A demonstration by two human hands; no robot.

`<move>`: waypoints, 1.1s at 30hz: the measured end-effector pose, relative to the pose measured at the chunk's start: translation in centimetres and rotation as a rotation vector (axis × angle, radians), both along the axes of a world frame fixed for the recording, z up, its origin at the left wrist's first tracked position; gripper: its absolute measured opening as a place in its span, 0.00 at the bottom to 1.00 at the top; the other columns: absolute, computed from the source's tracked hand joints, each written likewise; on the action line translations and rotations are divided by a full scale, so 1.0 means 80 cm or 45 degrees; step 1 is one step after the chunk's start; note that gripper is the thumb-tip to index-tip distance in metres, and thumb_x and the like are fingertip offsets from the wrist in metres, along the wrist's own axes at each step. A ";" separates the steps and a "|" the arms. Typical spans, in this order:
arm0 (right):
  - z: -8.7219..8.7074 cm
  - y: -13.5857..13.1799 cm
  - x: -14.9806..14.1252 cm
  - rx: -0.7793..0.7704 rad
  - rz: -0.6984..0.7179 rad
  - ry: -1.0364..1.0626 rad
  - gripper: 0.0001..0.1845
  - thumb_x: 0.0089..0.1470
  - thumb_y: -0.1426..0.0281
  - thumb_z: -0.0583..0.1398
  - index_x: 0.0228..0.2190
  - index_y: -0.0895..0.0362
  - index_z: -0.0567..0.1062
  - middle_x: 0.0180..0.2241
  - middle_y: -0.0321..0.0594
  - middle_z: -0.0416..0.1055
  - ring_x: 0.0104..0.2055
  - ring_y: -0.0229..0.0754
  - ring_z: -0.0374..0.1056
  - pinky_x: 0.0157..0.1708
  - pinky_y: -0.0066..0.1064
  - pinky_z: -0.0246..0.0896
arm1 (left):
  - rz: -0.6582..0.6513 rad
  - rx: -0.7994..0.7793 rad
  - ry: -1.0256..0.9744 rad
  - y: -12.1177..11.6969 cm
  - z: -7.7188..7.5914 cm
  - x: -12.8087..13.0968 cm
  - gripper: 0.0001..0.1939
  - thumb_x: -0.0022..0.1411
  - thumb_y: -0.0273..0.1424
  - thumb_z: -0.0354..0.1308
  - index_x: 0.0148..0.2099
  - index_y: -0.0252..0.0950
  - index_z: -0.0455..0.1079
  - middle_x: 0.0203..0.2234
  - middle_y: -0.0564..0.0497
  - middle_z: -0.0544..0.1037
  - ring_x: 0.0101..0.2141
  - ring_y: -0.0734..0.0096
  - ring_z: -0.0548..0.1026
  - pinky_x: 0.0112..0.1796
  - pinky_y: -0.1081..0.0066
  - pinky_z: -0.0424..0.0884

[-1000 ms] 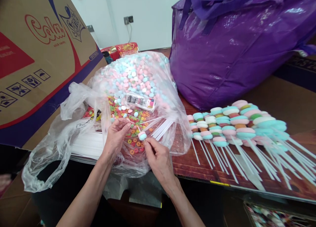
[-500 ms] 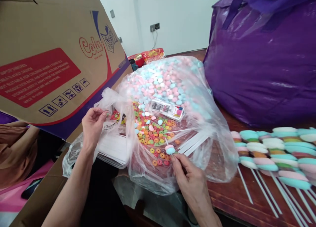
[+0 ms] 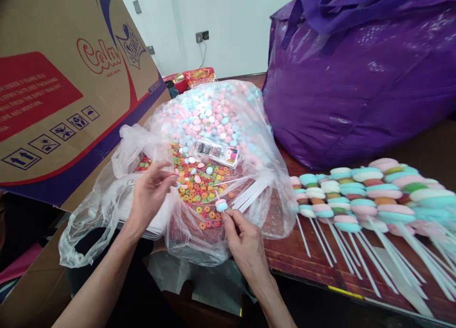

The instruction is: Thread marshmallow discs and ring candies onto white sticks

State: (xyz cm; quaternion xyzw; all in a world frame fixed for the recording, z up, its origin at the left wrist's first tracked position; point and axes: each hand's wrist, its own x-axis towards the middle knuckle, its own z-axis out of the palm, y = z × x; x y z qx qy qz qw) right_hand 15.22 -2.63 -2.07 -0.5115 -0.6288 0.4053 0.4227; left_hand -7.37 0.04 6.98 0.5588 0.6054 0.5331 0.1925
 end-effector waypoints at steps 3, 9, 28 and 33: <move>-0.002 0.000 0.000 0.009 -0.002 -0.004 0.18 0.63 0.57 0.55 0.34 0.57 0.77 0.21 0.33 0.64 0.23 0.37 0.58 0.22 0.26 0.54 | -0.129 -0.160 0.339 0.018 -0.016 0.029 0.07 0.61 0.25 0.56 0.34 0.37 0.75 0.26 0.51 0.79 0.29 0.69 0.75 0.34 0.71 0.68; 0.001 0.000 -0.002 0.007 0.016 -0.045 0.18 0.63 0.58 0.55 0.34 0.57 0.77 0.21 0.33 0.64 0.23 0.37 0.58 0.22 0.27 0.53 | -0.046 -0.391 0.811 0.049 -0.042 0.053 0.13 0.64 0.23 0.50 0.36 0.36 0.76 0.31 0.45 0.79 0.34 0.62 0.75 0.37 0.67 0.67; 0.004 -0.002 -0.003 -0.005 0.054 -0.077 0.18 0.64 0.58 0.54 0.34 0.57 0.76 0.23 0.35 0.68 0.24 0.37 0.61 0.22 0.25 0.53 | 0.131 -0.394 0.645 0.054 -0.054 0.042 0.06 0.64 0.26 0.53 0.39 0.34 0.72 0.37 0.45 0.76 0.42 0.61 0.74 0.45 0.64 0.69; 0.003 -0.001 -0.003 -0.003 0.067 -0.071 0.17 0.64 0.59 0.53 0.33 0.56 0.75 0.23 0.34 0.66 0.24 0.36 0.60 0.22 0.24 0.53 | 0.216 -0.309 0.759 0.043 -0.044 0.015 0.08 0.64 0.25 0.50 0.38 0.35 0.71 0.35 0.44 0.75 0.40 0.60 0.72 0.43 0.64 0.68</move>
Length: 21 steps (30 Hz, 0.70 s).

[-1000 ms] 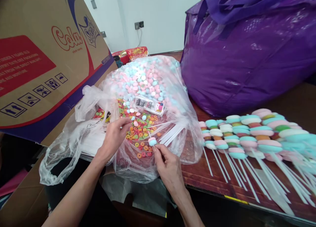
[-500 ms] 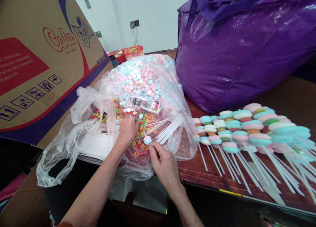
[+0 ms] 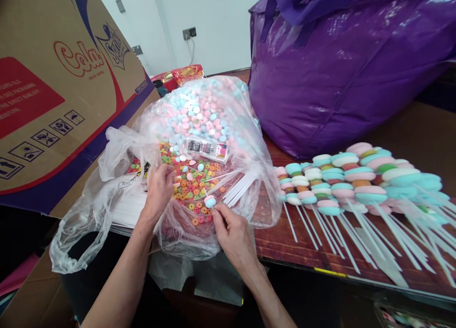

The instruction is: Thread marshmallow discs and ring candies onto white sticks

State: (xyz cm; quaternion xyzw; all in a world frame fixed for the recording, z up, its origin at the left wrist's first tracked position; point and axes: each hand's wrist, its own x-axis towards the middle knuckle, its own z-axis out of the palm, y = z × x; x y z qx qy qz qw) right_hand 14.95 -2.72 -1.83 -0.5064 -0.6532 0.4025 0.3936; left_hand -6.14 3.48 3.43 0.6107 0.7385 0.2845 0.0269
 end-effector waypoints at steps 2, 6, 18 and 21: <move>-0.001 0.000 0.000 0.009 0.005 -0.006 0.17 0.64 0.59 0.53 0.34 0.56 0.75 0.23 0.34 0.66 0.24 0.36 0.61 0.22 0.24 0.53 | -0.009 -0.054 0.113 0.002 0.002 -0.001 0.10 0.64 0.23 0.49 0.40 0.34 0.72 0.35 0.43 0.76 0.40 0.59 0.72 0.42 0.64 0.68; -0.001 0.000 0.001 0.013 0.006 -0.019 0.16 0.64 0.59 0.54 0.34 0.56 0.75 0.22 0.33 0.65 0.24 0.36 0.61 0.23 0.24 0.53 | -0.108 -0.298 0.274 0.011 0.004 0.009 0.15 0.66 0.22 0.46 0.43 0.33 0.74 0.37 0.42 0.77 0.39 0.60 0.75 0.40 0.66 0.68; 0.002 0.001 -0.002 0.033 -0.014 -0.031 0.17 0.64 0.59 0.53 0.33 0.56 0.75 0.21 0.32 0.65 0.23 0.36 0.60 0.24 0.25 0.54 | -0.154 -0.505 0.534 0.039 0.007 0.027 0.14 0.68 0.25 0.48 0.43 0.32 0.76 0.40 0.37 0.79 0.44 0.56 0.77 0.45 0.63 0.67; 0.003 0.001 -0.001 0.041 -0.006 -0.053 0.17 0.64 0.59 0.53 0.33 0.56 0.76 0.21 0.32 0.64 0.23 0.36 0.60 0.24 0.25 0.54 | -0.148 -0.408 0.413 0.033 0.011 0.025 0.11 0.66 0.26 0.51 0.38 0.32 0.76 0.36 0.40 0.80 0.40 0.57 0.77 0.43 0.64 0.68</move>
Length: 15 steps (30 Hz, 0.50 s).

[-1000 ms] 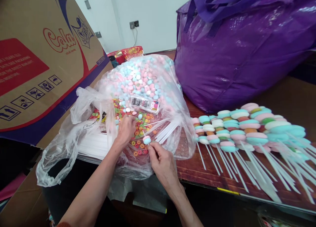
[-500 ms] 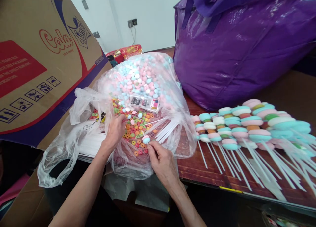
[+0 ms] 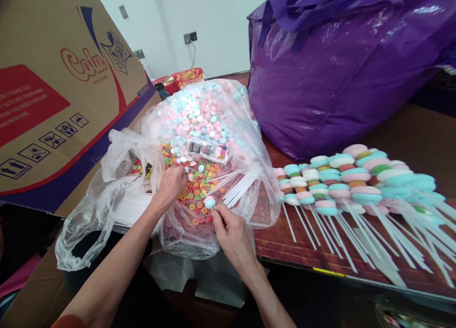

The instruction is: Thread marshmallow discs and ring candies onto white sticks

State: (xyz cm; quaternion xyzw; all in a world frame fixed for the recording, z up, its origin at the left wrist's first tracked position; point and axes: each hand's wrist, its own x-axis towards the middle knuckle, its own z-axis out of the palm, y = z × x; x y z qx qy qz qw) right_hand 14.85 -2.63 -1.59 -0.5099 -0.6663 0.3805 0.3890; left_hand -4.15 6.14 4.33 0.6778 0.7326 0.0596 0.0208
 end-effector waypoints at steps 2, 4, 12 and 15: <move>-0.001 0.000 0.001 0.009 0.007 -0.009 0.18 0.64 0.59 0.53 0.33 0.56 0.76 0.21 0.32 0.65 0.23 0.36 0.61 0.24 0.25 0.55 | -0.023 0.126 -0.181 -0.014 0.006 -0.003 0.09 0.64 0.25 0.54 0.35 0.33 0.76 0.33 0.43 0.79 0.37 0.62 0.76 0.41 0.66 0.68; -0.003 0.000 0.002 0.015 0.004 -0.016 0.18 0.64 0.58 0.53 0.34 0.55 0.77 0.22 0.33 0.67 0.23 0.37 0.62 0.24 0.25 0.55 | -0.084 0.273 -0.431 -0.038 0.014 -0.010 0.08 0.63 0.26 0.55 0.34 0.34 0.75 0.31 0.47 0.79 0.34 0.67 0.75 0.38 0.69 0.68; -0.011 0.001 0.003 0.008 0.014 -0.038 0.18 0.63 0.57 0.54 0.35 0.55 0.77 0.22 0.35 0.70 0.23 0.38 0.64 0.22 0.26 0.56 | 0.268 0.683 -0.622 -0.097 0.063 -0.106 0.12 0.59 0.36 0.60 0.41 0.37 0.78 0.32 0.50 0.82 0.31 0.69 0.76 0.36 0.71 0.71; -0.006 0.000 0.001 0.010 -0.005 -0.066 0.18 0.63 0.57 0.54 0.35 0.55 0.77 0.20 0.33 0.68 0.21 0.38 0.62 0.22 0.26 0.55 | 0.378 0.675 -0.410 -0.072 0.073 -0.149 0.10 0.58 0.35 0.59 0.38 0.36 0.79 0.29 0.50 0.82 0.31 0.67 0.77 0.39 0.69 0.70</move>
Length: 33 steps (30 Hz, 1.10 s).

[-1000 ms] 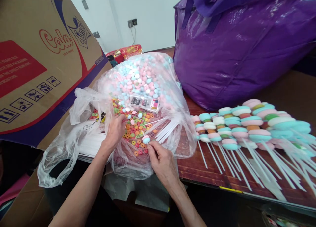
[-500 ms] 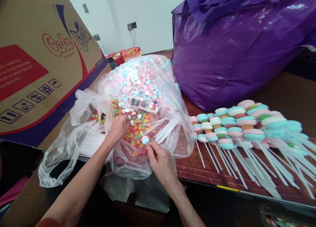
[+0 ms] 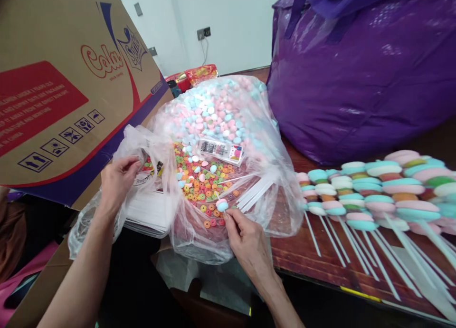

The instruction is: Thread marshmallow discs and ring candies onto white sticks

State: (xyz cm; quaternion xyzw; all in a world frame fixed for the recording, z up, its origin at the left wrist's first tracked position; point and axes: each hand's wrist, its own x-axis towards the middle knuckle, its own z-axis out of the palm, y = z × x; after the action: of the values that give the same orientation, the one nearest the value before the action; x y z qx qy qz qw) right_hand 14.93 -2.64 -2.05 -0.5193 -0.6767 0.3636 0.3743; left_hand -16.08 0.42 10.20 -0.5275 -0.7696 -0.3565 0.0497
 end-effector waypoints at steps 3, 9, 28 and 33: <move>0.005 -0.001 -0.001 0.023 -0.013 -0.010 0.17 0.64 0.58 0.54 0.34 0.55 0.77 0.22 0.34 0.69 0.22 0.38 0.64 0.23 0.26 0.56 | 0.028 -0.001 0.097 0.015 0.004 -0.013 0.13 0.59 0.38 0.58 0.38 0.35 0.80 0.28 0.49 0.81 0.31 0.65 0.76 0.38 0.68 0.70; 0.007 -0.001 -0.001 0.033 0.005 0.012 0.16 0.65 0.60 0.53 0.33 0.55 0.76 0.22 0.33 0.69 0.23 0.37 0.63 0.25 0.26 0.56 | -0.222 0.138 0.132 -0.003 -0.004 0.067 0.12 0.65 0.36 0.56 0.39 0.36 0.78 0.34 0.48 0.81 0.33 0.67 0.76 0.39 0.70 0.70; 0.005 -0.001 0.001 0.051 -0.011 0.035 0.16 0.64 0.60 0.53 0.35 0.55 0.77 0.22 0.34 0.70 0.22 0.38 0.64 0.24 0.26 0.57 | -0.490 -0.610 0.244 0.069 -0.072 0.187 0.14 0.69 0.27 0.47 0.41 0.36 0.74 0.42 0.44 0.75 0.41 0.63 0.74 0.42 0.68 0.68; -0.005 -0.001 0.002 0.061 -0.026 0.022 0.16 0.63 0.58 0.55 0.36 0.54 0.78 0.21 0.35 0.71 0.21 0.38 0.64 0.22 0.26 0.57 | -0.615 -0.221 -0.030 -0.006 -0.035 0.154 0.11 0.67 0.26 0.51 0.37 0.37 0.75 0.34 0.49 0.76 0.35 0.70 0.74 0.38 0.72 0.69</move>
State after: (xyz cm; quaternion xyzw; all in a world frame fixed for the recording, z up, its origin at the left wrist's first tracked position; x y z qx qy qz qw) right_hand 15.10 -2.69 -2.46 -0.5140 -0.6766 0.3480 0.3961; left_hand -3.79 -0.04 7.42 -0.6941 -0.6495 -0.2967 -0.0914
